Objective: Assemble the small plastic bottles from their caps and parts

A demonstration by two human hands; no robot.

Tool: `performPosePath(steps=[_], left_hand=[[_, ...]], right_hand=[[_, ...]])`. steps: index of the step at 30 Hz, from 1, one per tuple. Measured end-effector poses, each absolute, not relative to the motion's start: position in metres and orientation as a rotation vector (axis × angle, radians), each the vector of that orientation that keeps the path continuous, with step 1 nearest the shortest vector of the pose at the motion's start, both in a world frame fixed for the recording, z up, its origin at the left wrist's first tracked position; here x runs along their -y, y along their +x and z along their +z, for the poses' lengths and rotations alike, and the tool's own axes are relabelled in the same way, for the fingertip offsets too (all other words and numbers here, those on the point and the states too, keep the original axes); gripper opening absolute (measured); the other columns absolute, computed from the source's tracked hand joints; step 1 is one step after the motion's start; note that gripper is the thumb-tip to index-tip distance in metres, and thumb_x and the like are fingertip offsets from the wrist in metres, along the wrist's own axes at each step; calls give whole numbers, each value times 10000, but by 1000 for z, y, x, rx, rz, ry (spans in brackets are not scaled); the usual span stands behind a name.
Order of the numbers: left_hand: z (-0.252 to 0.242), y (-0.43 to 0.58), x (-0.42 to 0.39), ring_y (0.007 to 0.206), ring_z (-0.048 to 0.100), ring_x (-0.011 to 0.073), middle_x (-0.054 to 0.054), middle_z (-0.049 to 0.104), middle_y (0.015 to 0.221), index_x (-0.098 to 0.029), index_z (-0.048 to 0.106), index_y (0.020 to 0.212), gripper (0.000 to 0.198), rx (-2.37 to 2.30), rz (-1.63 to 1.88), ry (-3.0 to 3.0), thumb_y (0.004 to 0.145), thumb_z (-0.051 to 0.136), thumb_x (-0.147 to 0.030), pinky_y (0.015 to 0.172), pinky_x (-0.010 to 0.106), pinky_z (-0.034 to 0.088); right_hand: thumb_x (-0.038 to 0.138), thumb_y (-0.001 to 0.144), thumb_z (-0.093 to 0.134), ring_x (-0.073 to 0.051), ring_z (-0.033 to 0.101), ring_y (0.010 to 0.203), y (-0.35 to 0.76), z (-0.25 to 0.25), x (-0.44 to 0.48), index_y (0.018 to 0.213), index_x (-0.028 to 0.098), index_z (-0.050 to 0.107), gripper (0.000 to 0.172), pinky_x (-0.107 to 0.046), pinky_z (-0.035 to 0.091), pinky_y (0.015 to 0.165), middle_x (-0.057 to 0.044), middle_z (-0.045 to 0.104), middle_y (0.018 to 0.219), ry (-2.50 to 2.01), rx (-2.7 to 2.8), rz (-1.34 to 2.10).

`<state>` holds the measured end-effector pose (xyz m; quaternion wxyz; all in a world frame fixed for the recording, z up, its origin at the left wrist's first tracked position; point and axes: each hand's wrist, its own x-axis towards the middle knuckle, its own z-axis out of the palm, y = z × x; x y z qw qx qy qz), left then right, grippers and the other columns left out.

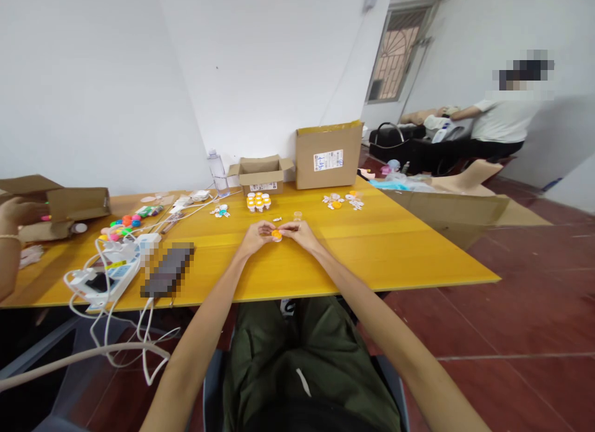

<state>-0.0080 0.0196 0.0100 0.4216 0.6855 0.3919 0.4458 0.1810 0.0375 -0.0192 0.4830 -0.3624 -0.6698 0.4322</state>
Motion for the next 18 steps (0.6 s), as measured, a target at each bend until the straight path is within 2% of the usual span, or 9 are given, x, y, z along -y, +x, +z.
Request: performPosePath(steps=[18], left_hand=[[13,-7,-18,801,692,177,19,733,818,-186,670,783,331,-1000,1107,1711,543,876,-284,866,358,562]], right_hand=[[406,664,798,-243,721,850,181,-17,-37,760,212,782,217,-390,563,857,-50,785,857,-904,1630,1051]])
